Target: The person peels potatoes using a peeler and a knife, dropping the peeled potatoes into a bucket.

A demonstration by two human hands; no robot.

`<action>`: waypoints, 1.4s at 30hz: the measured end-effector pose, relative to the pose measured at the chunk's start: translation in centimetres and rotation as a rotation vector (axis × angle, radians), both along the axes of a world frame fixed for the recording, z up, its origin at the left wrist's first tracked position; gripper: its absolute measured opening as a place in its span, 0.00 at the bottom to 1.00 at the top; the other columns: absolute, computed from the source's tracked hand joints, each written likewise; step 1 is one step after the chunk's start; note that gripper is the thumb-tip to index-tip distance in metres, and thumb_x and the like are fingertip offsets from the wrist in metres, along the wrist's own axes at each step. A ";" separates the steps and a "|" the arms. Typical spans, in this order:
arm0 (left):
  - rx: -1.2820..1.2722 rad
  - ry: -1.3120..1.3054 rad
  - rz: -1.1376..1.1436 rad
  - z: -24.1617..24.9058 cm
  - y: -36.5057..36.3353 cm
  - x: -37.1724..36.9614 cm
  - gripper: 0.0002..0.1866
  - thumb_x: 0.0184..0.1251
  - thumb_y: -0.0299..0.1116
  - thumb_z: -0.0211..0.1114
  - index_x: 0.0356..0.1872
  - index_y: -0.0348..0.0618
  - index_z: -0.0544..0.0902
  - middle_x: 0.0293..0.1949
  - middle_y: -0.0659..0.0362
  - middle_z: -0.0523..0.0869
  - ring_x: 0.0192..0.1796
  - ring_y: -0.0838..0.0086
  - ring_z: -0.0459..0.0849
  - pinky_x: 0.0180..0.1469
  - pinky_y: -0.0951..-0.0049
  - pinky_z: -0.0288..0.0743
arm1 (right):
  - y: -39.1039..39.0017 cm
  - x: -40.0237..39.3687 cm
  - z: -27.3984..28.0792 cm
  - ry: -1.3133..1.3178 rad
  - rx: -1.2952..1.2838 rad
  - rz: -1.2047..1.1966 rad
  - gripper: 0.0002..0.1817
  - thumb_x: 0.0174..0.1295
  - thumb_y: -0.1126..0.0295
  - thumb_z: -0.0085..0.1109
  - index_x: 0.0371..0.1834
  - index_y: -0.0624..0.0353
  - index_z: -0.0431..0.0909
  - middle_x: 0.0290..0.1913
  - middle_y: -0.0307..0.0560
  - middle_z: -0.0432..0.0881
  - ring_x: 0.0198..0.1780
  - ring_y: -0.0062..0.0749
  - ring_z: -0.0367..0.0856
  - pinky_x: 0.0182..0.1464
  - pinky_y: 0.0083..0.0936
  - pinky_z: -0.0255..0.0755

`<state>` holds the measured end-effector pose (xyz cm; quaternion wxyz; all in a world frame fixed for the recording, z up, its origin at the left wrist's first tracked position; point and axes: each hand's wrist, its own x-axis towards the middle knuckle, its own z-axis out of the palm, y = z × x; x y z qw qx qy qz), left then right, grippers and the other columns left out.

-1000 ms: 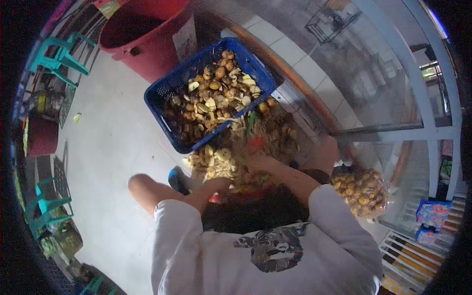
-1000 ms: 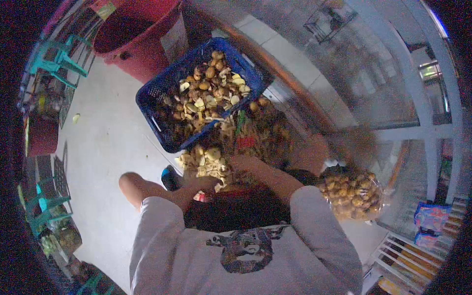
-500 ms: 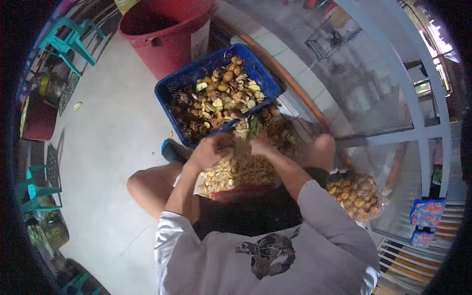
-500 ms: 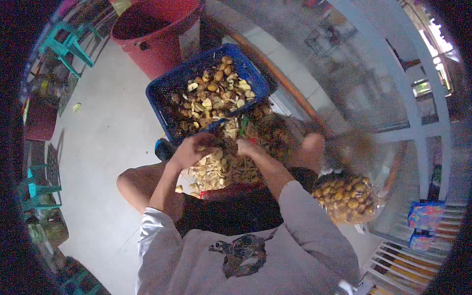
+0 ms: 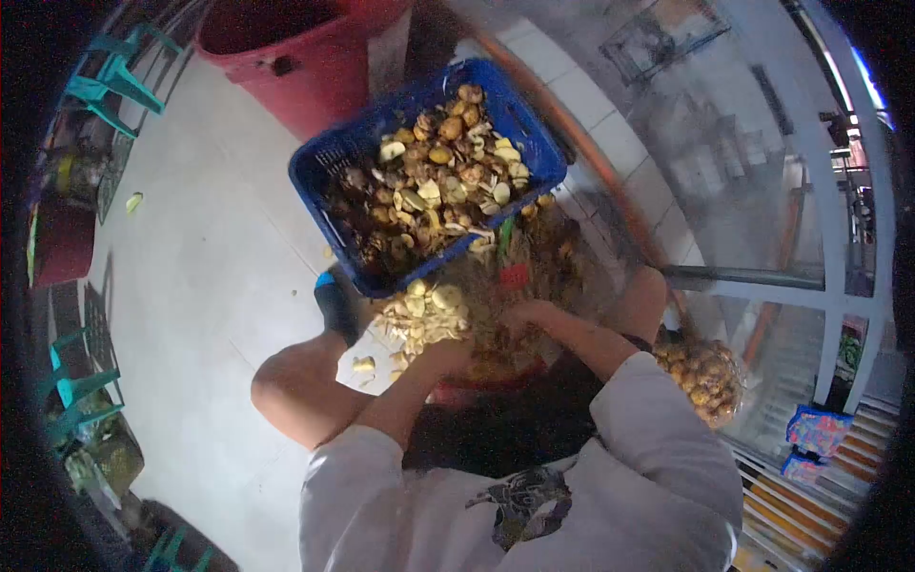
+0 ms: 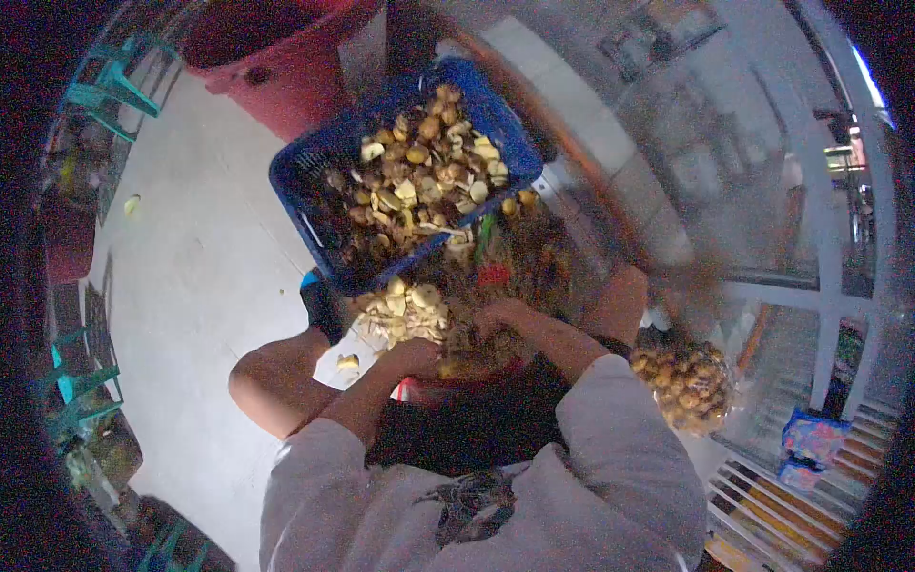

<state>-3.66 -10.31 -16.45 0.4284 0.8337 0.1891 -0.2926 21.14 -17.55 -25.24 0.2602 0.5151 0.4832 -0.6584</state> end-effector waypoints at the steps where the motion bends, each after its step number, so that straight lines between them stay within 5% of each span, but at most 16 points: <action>1: -0.019 0.098 -0.050 1.3 -0.2 0.4 0.18 0.55 0.45 0.66 0.40 0.42 0.86 0.45 0.44 0.86 0.46 0.50 0.85 0.47 0.53 0.80 | -0.8 -0.2 0.3 0.045 -0.037 0.058 0.17 0.62 0.61 0.59 0.50 0.60 0.78 0.46 0.51 0.82 0.46 0.39 0.81 0.50 0.41 0.76; 3: -0.167 0.206 -0.311 -1.3 -2.0 -0.2 0.18 0.54 0.45 0.64 0.36 0.41 0.87 0.42 0.46 0.87 0.44 0.51 0.86 0.44 0.55 0.81 | -2.6 -0.5 1.2 0.119 -0.081 0.164 0.17 0.59 0.61 0.60 0.47 0.60 0.80 0.44 0.51 0.83 0.44 0.40 0.82 0.50 0.42 0.76; 8: -0.300 0.282 -0.262 2.0 -1.6 0.9 0.11 0.55 0.36 0.65 0.37 0.46 0.88 0.38 0.49 0.88 0.41 0.56 0.88 0.42 0.57 0.80 | -5.9 -0.8 4.1 0.204 -0.060 0.312 0.17 0.53 0.60 0.64 0.41 0.60 0.83 0.37 0.51 0.85 0.41 0.42 0.83 0.50 0.43 0.76; 12: -0.451 0.216 -0.442 2.7 -3.0 0.8 0.16 0.49 0.42 0.66 0.30 0.39 0.87 0.31 0.47 0.88 0.35 0.53 0.88 0.40 0.56 0.81 | -11.7 -1.3 2.0 0.214 -0.049 0.308 0.19 0.51 0.61 0.65 0.43 0.61 0.84 0.38 0.52 0.86 0.43 0.44 0.84 0.52 0.44 0.76; 14: -0.364 0.246 -0.371 4.7 -1.3 3.1 0.15 0.52 0.41 0.65 0.33 0.40 0.87 0.34 0.47 0.88 0.37 0.53 0.87 0.40 0.55 0.81 | -16.6 -1.6 -2.2 0.181 0.554 0.882 0.16 0.70 0.59 0.48 0.38 0.54 0.85 0.32 0.45 0.85 0.33 0.39 0.80 0.40 0.41 0.75; 15: -0.324 0.262 -0.336 5.7 -0.7 4.1 0.14 0.54 0.40 0.65 0.34 0.40 0.86 0.36 0.46 0.87 0.38 0.53 0.87 0.40 0.55 0.81 | -16.8 -1.8 -2.1 0.176 0.558 0.884 0.16 0.70 0.59 0.48 0.38 0.54 0.85 0.32 0.45 0.85 0.33 0.39 0.80 0.40 0.41 0.75; 17: -0.278 0.310 -0.295 8.1 -1.7 3.5 0.13 0.58 0.39 0.64 0.36 0.41 0.86 0.38 0.46 0.87 0.41 0.53 0.87 0.41 0.54 0.81 | -19.5 -4.9 -0.3 -0.050 0.639 0.389 0.18 0.65 0.55 0.53 0.49 0.55 0.79 0.42 0.51 0.82 0.42 0.43 0.79 0.50 0.43 0.72; 21: -0.140 -0.077 -0.244 -1.0 -6.1 -0.3 0.11 0.52 0.34 0.65 0.31 0.38 0.86 0.33 0.47 0.87 0.36 0.51 0.87 0.35 0.51 0.81 | -17.0 -3.1 -3.6 -0.444 0.835 -0.321 0.34 0.58 0.49 0.60 0.65 0.56 0.70 0.57 0.62 0.77 0.56 0.50 0.78 0.64 0.46 0.68; 24: -0.121 0.095 -0.250 2.5 -2.3 2.1 0.13 0.52 0.37 0.67 0.34 0.39 0.85 0.35 0.47 0.87 0.40 0.53 0.87 0.38 0.53 0.82 | -17.9 1.9 -9.3 0.206 0.469 -0.388 0.18 0.68 0.65 0.50 0.58 0.56 0.75 0.56 0.45 0.79 0.50 0.39 0.79 0.53 0.38 0.74; 26: -0.055 0.106 -0.264 0.2 -1.2 2.3 0.13 0.54 0.36 0.66 0.38 0.39 0.84 0.36 0.48 0.87 0.42 0.54 0.87 0.40 0.54 0.81 | -11.4 2.6 -6.1 0.145 0.325 -0.280 0.18 0.68 0.65 0.50 0.59 0.56 0.74 0.56 0.46 0.79 0.51 0.40 0.79 0.54 0.39 0.73; 29: 0.040 0.130 -0.339 6.2 0.7 5.6 0.16 0.60 0.32 0.64 0.48 0.39 0.83 0.42 0.49 0.87 0.49 0.57 0.86 0.48 0.56 0.80 | -3.8 1.1 -1.4 -0.067 0.430 -0.275 0.19 0.69 0.65 0.50 0.60 0.56 0.73 0.57 0.47 0.78 0.52 0.40 0.78 0.54 0.40 0.73; 31: 0.207 0.127 -0.254 5.7 0.9 6.6 0.29 0.59 0.52 0.67 0.53 0.40 0.78 0.51 0.49 0.83 0.55 0.58 0.82 0.56 0.60 0.77 | 0.2 1.0 1.4 -0.202 0.553 -0.346 0.19 0.69 0.64 0.50 0.61 0.57 0.72 0.57 0.48 0.77 0.52 0.41 0.78 0.55 0.40 0.73; 33: -0.058 -0.140 0.096 5.5 2.4 5.3 0.36 0.59 0.53 0.67 0.63 0.42 0.72 0.58 0.46 0.79 0.60 0.57 0.78 0.62 0.62 0.73 | 1.2 0.6 3.2 -0.253 0.588 -0.400 0.19 0.69 0.64 0.50 0.62 0.57 0.72 0.58 0.49 0.77 0.53 0.41 0.78 0.56 0.41 0.73; 35: -0.015 -0.220 0.272 11.2 4.4 4.9 0.35 0.58 0.47 0.69 0.64 0.41 0.72 0.60 0.45 0.78 0.61 0.54 0.78 0.62 0.61 0.72 | 2.2 0.8 4.4 -0.288 0.620 -0.429 0.20 0.70 0.64 0.50 0.62 0.57 0.71 0.58 0.50 0.76 0.53 0.42 0.77 0.56 0.42 0.72; 37: 0.064 -0.418 0.339 12.6 6.6 3.3 0.34 0.57 0.46 0.71 0.62 0.40 0.74 0.56 0.45 0.81 0.58 0.54 0.80 0.60 0.60 0.74 | 3.1 0.9 5.1 -0.317 0.659 -0.468 0.20 0.70 0.64 0.50 0.63 0.57 0.70 0.59 0.51 0.76 0.54 0.42 0.77 0.57 0.42 0.72; 42: 0.239 -0.349 0.448 15.5 9.6 0.3 0.30 0.55 0.44 0.72 0.57 0.41 0.77 0.46 0.41 0.85 0.52 0.49 0.83 0.53 0.59 0.76 | 3.6 1.0 5.4 -0.333 0.710 -0.569 0.21 0.71 0.63 0.50 0.65 0.58 0.68 0.60 0.53 0.75 0.56 0.44 0.76 0.58 0.44 0.72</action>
